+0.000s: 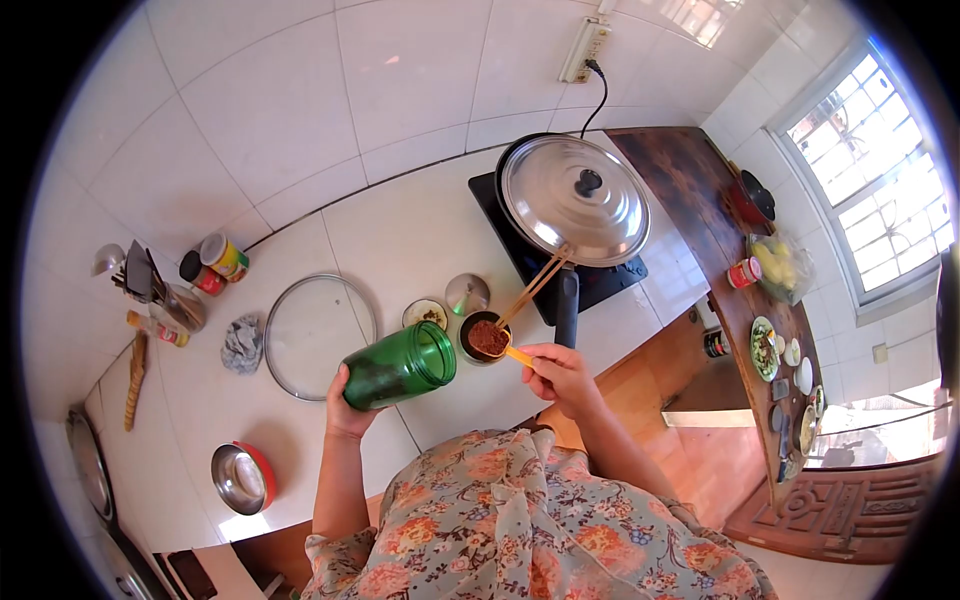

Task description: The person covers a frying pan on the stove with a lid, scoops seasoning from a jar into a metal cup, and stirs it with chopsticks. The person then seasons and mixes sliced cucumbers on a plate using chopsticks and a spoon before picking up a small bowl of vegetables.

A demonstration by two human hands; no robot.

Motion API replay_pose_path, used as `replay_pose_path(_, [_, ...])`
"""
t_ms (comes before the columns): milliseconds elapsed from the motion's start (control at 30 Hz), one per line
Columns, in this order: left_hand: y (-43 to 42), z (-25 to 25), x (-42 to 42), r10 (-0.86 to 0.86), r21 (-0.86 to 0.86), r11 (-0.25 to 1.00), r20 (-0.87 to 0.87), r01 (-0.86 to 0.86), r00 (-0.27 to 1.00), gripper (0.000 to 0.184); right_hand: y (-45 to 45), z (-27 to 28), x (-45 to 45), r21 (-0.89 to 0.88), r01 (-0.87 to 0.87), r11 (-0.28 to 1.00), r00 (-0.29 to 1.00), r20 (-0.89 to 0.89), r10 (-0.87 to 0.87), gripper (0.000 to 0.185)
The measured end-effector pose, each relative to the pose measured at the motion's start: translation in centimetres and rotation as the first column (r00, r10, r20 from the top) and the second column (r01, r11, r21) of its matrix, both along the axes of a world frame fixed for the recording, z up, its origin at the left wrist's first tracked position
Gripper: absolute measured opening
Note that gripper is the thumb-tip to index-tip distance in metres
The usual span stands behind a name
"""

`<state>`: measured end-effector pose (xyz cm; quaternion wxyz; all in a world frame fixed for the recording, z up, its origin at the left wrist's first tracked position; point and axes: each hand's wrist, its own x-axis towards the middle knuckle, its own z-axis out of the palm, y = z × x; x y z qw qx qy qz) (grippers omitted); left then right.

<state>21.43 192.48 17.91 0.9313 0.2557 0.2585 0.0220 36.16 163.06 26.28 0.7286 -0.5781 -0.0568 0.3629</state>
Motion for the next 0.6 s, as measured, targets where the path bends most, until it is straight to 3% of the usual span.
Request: replay_pose_path(600, [0.2, -0.1, 0.0, -0.002, -0.032, 0.999, -0.018, 0.002, 1.000, 0.057, -0.1, -0.6, -1.2, -0.100, 0.216, 0.971, 0.976, 0.040, -0.213, 0.021])
